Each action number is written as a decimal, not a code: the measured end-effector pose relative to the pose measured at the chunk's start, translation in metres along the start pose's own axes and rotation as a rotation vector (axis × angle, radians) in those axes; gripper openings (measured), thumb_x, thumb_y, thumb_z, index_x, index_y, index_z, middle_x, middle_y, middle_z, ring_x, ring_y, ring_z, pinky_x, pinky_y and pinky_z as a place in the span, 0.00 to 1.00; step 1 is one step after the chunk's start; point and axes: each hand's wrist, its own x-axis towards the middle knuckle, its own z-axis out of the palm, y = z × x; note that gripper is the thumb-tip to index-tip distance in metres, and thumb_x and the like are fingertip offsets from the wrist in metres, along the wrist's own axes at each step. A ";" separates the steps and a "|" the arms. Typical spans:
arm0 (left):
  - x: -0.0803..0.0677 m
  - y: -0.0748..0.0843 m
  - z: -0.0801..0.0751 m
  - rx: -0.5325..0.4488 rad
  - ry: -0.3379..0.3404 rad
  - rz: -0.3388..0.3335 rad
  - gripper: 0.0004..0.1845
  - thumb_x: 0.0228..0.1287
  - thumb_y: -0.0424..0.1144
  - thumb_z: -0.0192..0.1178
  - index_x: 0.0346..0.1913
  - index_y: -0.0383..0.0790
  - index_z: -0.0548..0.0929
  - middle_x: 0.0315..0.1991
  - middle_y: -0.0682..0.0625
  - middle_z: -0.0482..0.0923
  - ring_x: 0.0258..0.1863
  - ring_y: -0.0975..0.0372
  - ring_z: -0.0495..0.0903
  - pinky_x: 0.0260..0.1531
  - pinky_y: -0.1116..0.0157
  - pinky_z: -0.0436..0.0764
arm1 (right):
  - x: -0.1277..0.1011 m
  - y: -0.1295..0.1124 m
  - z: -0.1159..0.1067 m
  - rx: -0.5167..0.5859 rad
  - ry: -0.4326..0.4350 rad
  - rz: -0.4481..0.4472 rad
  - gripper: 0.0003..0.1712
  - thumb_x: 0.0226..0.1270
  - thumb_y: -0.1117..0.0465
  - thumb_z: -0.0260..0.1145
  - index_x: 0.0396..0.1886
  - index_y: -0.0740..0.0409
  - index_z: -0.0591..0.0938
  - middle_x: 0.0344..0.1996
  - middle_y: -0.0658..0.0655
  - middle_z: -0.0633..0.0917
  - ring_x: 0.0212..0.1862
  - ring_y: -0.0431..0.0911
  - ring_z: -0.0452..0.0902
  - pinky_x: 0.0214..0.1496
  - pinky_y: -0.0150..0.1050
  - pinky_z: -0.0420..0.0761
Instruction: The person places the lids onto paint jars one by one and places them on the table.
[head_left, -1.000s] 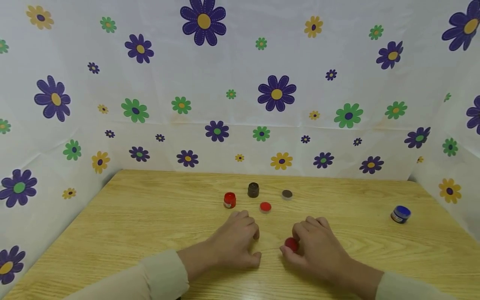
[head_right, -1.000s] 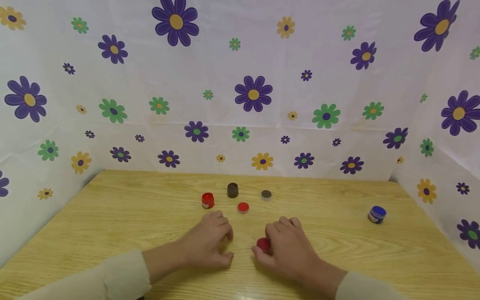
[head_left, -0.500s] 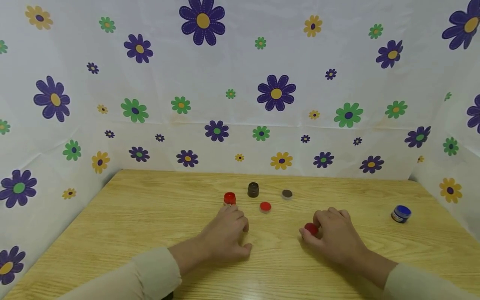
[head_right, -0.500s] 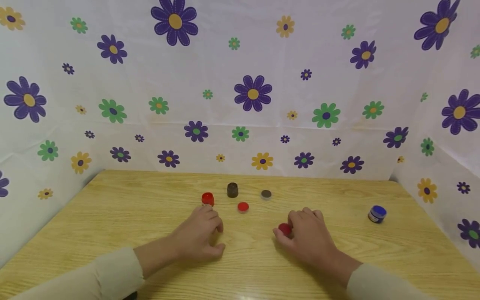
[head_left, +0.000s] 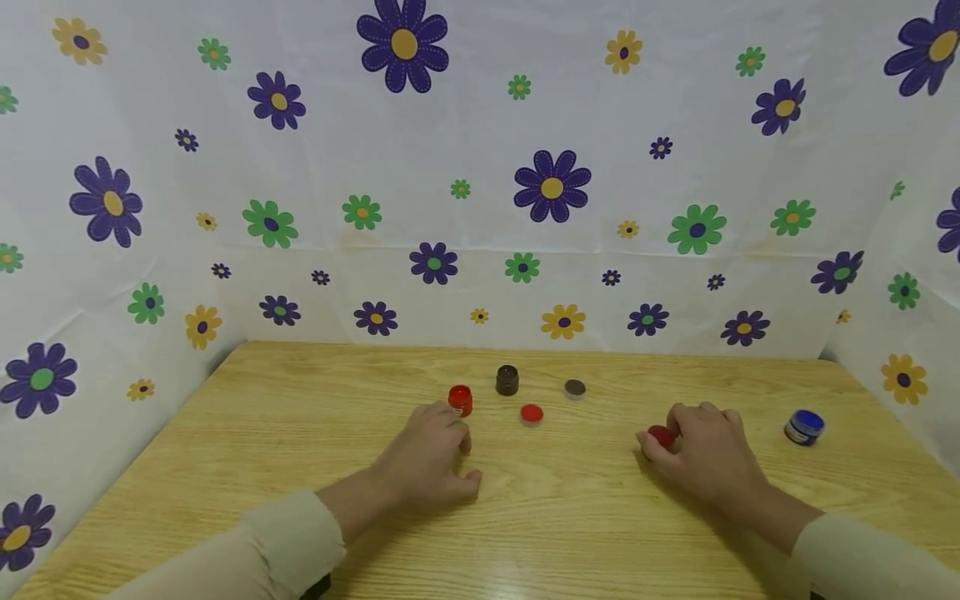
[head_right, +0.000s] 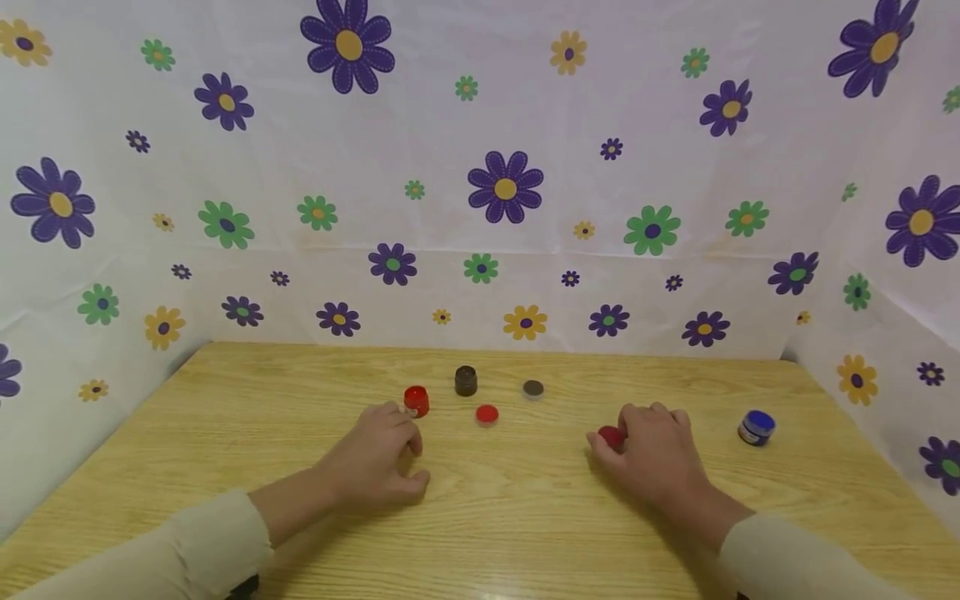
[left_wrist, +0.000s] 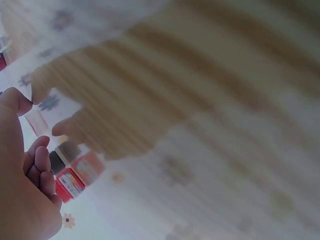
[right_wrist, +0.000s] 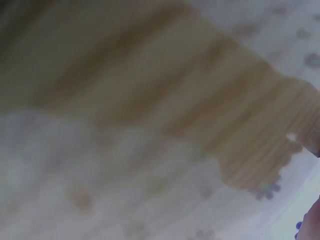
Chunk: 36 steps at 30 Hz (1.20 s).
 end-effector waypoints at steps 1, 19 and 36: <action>0.000 -0.002 0.000 -0.005 0.007 -0.006 0.14 0.51 0.51 0.65 0.30 0.42 0.81 0.35 0.51 0.82 0.45 0.57 0.73 0.54 0.55 0.70 | 0.001 0.003 0.000 -0.004 -0.001 0.008 0.22 0.62 0.42 0.67 0.27 0.56 0.78 0.21 0.49 0.78 0.32 0.47 0.71 0.43 0.52 0.66; 0.010 -0.034 0.002 0.047 0.032 -0.179 0.17 0.51 0.52 0.67 0.29 0.39 0.83 0.28 0.53 0.80 0.34 0.58 0.68 0.46 0.57 0.69 | 0.021 0.055 -0.010 -0.051 -0.060 0.147 0.28 0.67 0.39 0.61 0.29 0.63 0.80 0.24 0.56 0.81 0.35 0.56 0.74 0.43 0.57 0.63; 0.030 -0.045 -0.001 -0.011 -0.020 -0.367 0.20 0.50 0.56 0.67 0.19 0.41 0.79 0.21 0.53 0.72 0.32 0.56 0.68 0.41 0.56 0.65 | 0.040 0.079 -0.018 -0.102 -0.082 0.201 0.29 0.70 0.39 0.58 0.25 0.61 0.75 0.20 0.57 0.76 0.33 0.58 0.70 0.42 0.56 0.57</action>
